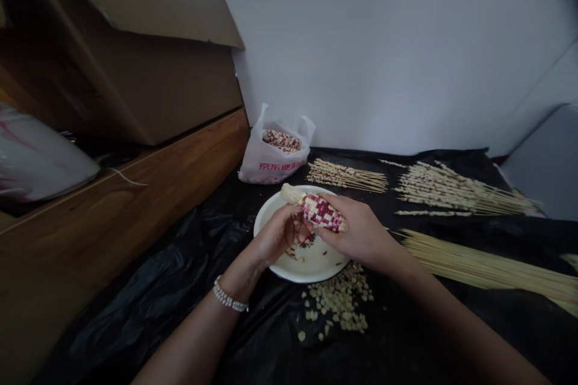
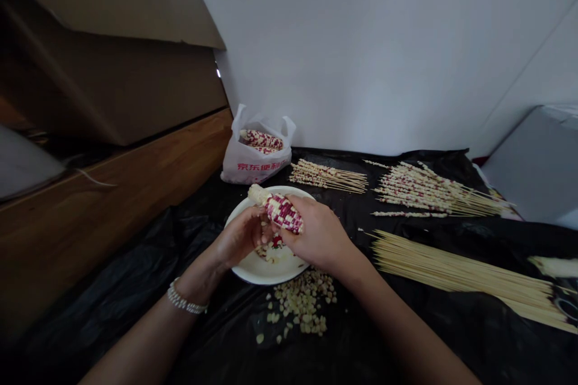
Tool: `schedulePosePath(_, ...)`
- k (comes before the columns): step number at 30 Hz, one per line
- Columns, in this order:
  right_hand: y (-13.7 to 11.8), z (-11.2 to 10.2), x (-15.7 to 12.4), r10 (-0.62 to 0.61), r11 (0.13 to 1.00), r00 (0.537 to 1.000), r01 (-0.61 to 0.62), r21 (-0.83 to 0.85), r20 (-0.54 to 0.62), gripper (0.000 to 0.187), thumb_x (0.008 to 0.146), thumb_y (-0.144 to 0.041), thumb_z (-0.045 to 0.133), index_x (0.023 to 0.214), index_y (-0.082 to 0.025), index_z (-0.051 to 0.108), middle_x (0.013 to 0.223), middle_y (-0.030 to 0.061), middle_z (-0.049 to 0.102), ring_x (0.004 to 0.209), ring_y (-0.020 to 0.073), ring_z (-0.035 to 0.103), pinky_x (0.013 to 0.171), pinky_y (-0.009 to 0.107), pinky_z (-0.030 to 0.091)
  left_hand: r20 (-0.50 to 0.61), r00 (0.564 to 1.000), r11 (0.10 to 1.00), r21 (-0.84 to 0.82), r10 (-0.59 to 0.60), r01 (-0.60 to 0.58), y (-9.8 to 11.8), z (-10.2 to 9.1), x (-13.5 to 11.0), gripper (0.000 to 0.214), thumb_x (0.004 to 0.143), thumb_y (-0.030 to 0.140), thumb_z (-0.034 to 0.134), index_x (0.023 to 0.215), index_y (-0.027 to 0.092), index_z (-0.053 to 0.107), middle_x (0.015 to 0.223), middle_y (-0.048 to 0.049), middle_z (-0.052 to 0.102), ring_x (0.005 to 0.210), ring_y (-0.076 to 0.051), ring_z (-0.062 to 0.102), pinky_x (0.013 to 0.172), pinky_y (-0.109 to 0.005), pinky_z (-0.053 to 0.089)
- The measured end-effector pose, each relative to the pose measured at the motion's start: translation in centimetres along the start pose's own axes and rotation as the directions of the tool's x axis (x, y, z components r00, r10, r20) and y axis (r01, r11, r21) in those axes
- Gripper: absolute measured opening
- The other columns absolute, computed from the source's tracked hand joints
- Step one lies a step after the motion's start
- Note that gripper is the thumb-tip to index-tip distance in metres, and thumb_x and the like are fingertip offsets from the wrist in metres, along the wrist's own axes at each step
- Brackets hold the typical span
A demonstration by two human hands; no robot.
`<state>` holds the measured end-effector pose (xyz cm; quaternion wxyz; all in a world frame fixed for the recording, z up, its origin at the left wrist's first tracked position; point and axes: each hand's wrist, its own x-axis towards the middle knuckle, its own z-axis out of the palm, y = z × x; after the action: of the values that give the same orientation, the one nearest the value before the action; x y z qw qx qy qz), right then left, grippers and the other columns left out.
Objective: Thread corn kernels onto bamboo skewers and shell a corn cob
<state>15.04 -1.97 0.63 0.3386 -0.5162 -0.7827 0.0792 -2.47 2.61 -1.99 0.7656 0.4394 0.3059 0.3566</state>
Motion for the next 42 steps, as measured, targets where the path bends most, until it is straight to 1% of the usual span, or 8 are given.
schedulePosePath(6,0.2,0.5,-0.3,0.016,0.998,0.999,-0.013,-0.055,0.051,0.053,0.076,-0.023,0.06,0.128,-0.014,0.057,0.115,0.0163,0.067,0.101,0.033,0.064,0.083,0.047,0.051,-0.03,0.996,0.996,-0.024,-0.083,0.082,0.2,0.0,-0.2,0.018,0.072,0.028,0.055,0.063,0.013,0.055,0.054,0.001,0.049,0.04,-0.003,0.029,0.042,-0.021,0.017)
schedulePosePath(11,0.0,0.9,-0.3,0.03,0.998,0.998,-0.028,-0.052,0.051,0.052,0.077,-0.023,0.059,0.128,-0.014,0.057,0.112,0.0165,0.068,0.097,0.0331,0.065,0.079,0.047,0.051,-0.127,0.992,0.996,0.088,0.0,0.011,-0.2,0.4,-0.1,0.021,0.071,0.024,0.055,0.053,0.015,0.05,0.041,0.0052,0.036,0.037,-0.003,0.024,0.041,-0.022,0.012)
schedulePosePath(15,-0.1,0.5,-0.1,0.024,1.0,0.999,-0.025,0.009,0.028,0.045,0.077,-0.022,0.06,0.121,-0.018,0.062,0.108,0.0121,0.071,0.093,0.0284,0.067,0.078,0.042,0.052,-0.173,0.98,0.989,0.126,0.095,-0.074,-0.6,0.5,0.2,0.015,0.067,0.017,0.056,0.054,0.015,0.051,0.039,0.0054,0.037,0.036,-0.003,0.024,0.04,-0.021,0.013)
schedulePosePath(18,0.1,0.0,0.2,0.015,0.998,1.0,-0.015,0.054,0.003,0.038,0.076,-0.022,0.061,0.114,-0.021,0.065,0.103,0.008,0.074,0.09,0.0253,0.068,0.079,0.039,0.053,-0.114,0.99,0.996,0.055,0.079,-0.073,-0.2,0.5,0.0,0.005,0.064,0.015,0.055,0.063,0.014,0.059,0.048,0.0016,0.05,0.041,-0.006,0.036,0.042,-0.02,0.023)
schedulePosePath(22,0.5,-0.1,0.3,0.025,0.997,1.0,-0.023,0.077,-0.017,0.034,0.075,-0.022,0.061,0.108,-0.022,0.068,0.099,0.0062,0.075,0.089,0.0258,0.069,0.079,0.041,0.053,-0.033,0.999,1.0,-0.022,0.012,-0.012,0.3,0.3,-0.3,0.017,0.074,0.027,0.056,0.067,0.014,0.064,0.056,-0.003,0.057,0.05,-0.009,0.046,0.053,-0.023,0.038)
schedulePosePath(26,0.5,0.3,0.3,0.03,0.997,0.999,-0.029,0.075,-0.012,0.035,0.076,-0.022,0.061,0.11,-0.019,0.068,0.101,0.0083,0.075,0.087,0.0256,0.069,0.078,0.039,0.053,-0.047,0.999,1.0,0.031,-0.006,0.008,0.1,0.1,-0.2,0.028,0.08,0.039,0.058,0.068,0.014,0.064,0.056,-0.0025,0.056,0.049,-0.009,0.045,0.048,-0.022,0.032)
schedulePosePath(36,0.1,1.0,-0.2,0.059,0.998,0.998,-0.059,0.027,-0.003,0.043,0.074,-0.023,0.061,0.118,-0.024,0.064,0.099,0.0086,0.073,0.087,0.0283,0.068,0.072,0.041,0.052,-0.14,0.986,0.977,0.204,0.088,-0.058,-0.8,0.2,0.1,0.027,0.079,0.035,0.051,0.064,0.014,0.059,0.054,-0.0015,0.052,0.045,-0.008,0.04,0.043,-0.023,0.023)
schedulePosePath(42,0.2,0.8,-0.1,0.052,0.998,0.999,-0.053,0.03,0.008,0.038,0.076,-0.025,0.06,0.113,-0.023,0.066,0.097,0.0086,0.073,0.084,0.0274,0.068,0.071,0.04,0.052,-0.123,0.99,0.983,0.174,0.074,-0.052,-0.6,0.4,0.0,0.023,0.075,0.031,0.051,0.063,0.014,0.061,0.048,-0.0013,0.049,0.044,-0.009,0.038,0.043,-0.025,0.023)
